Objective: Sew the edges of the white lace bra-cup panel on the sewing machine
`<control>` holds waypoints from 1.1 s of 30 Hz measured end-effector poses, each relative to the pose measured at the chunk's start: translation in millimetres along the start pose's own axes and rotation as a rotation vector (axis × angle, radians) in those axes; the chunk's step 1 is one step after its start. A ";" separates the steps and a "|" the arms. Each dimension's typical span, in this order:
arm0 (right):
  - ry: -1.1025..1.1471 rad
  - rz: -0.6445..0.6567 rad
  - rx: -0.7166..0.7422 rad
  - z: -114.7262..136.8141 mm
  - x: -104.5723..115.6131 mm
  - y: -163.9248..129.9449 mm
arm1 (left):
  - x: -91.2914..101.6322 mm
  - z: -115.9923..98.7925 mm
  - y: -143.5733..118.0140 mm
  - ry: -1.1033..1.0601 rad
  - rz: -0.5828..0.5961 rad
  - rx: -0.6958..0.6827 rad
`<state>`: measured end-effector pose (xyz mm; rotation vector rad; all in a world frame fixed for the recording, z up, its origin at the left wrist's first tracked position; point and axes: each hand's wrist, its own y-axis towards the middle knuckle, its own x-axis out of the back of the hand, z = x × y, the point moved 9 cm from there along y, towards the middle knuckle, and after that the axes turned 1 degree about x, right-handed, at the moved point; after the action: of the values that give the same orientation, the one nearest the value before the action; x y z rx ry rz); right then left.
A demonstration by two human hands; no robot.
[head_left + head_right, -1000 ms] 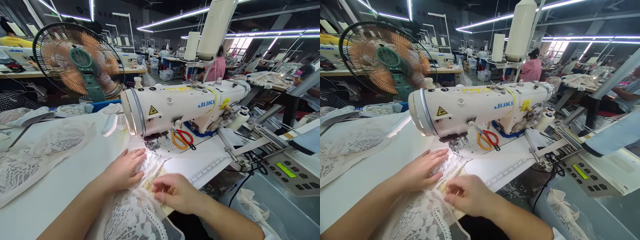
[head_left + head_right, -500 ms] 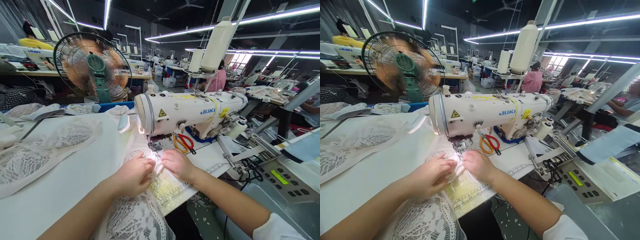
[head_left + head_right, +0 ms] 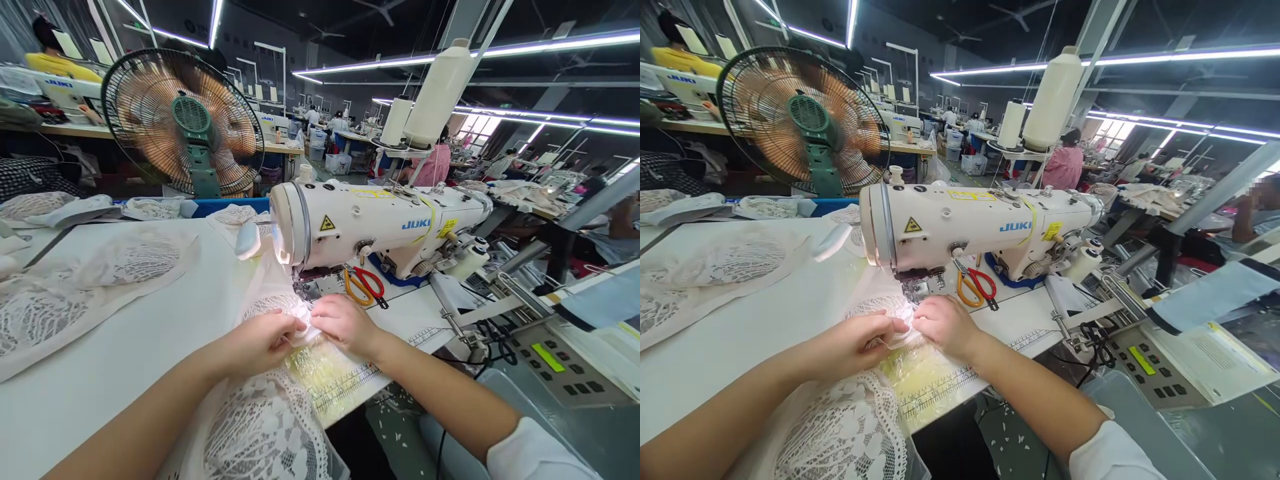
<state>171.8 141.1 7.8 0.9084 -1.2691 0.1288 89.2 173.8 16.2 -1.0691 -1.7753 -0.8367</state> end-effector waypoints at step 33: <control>-0.200 0.091 -0.135 -0.6 -24.3 13.4 | -19.3 21.2 10.5 0.352 0.075 0.019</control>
<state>156.6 159.8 -6.1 0.7613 -1.4867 0.0233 96.3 190.1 -8.6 -0.9060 -1.4374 -0.8991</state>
